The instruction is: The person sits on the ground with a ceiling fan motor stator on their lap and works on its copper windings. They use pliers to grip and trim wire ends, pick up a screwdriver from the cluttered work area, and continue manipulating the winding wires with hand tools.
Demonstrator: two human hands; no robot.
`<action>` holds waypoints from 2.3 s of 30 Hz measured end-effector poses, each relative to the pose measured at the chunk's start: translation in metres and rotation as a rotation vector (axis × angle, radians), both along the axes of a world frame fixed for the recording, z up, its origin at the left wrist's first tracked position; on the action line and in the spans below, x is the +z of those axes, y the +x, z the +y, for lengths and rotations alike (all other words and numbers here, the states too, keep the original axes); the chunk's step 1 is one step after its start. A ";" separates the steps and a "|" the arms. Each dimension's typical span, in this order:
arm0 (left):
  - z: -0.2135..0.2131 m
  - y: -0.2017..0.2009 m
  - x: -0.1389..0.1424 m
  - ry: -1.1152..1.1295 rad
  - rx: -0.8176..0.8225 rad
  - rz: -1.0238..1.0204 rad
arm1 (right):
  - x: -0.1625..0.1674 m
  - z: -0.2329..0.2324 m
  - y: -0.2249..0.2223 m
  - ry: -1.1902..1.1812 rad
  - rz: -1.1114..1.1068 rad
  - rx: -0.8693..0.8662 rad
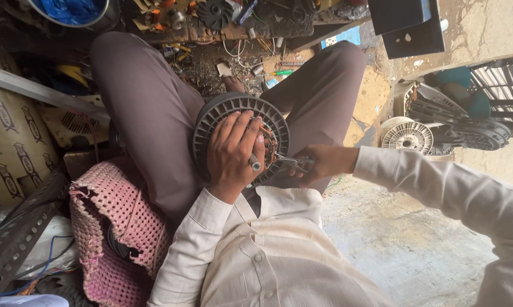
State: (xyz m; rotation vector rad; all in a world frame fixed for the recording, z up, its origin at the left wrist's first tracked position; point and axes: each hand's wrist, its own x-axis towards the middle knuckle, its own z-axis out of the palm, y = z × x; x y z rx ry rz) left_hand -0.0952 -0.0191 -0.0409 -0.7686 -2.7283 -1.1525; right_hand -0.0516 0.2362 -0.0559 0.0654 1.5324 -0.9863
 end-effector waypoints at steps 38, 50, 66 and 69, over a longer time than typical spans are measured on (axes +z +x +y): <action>0.006 0.034 0.022 0.045 0.000 0.040 | -0.008 -0.027 0.102 -0.077 0.259 -0.769; 0.006 0.034 0.011 0.038 0.006 0.039 | -0.053 -0.030 0.122 -0.785 -0.319 -1.022; 0.018 0.034 0.001 0.039 0.154 -0.031 | 0.038 0.015 0.100 0.142 0.580 -0.431; 0.020 0.034 0.002 0.066 0.231 -0.059 | 0.050 0.002 0.088 0.069 0.880 -0.318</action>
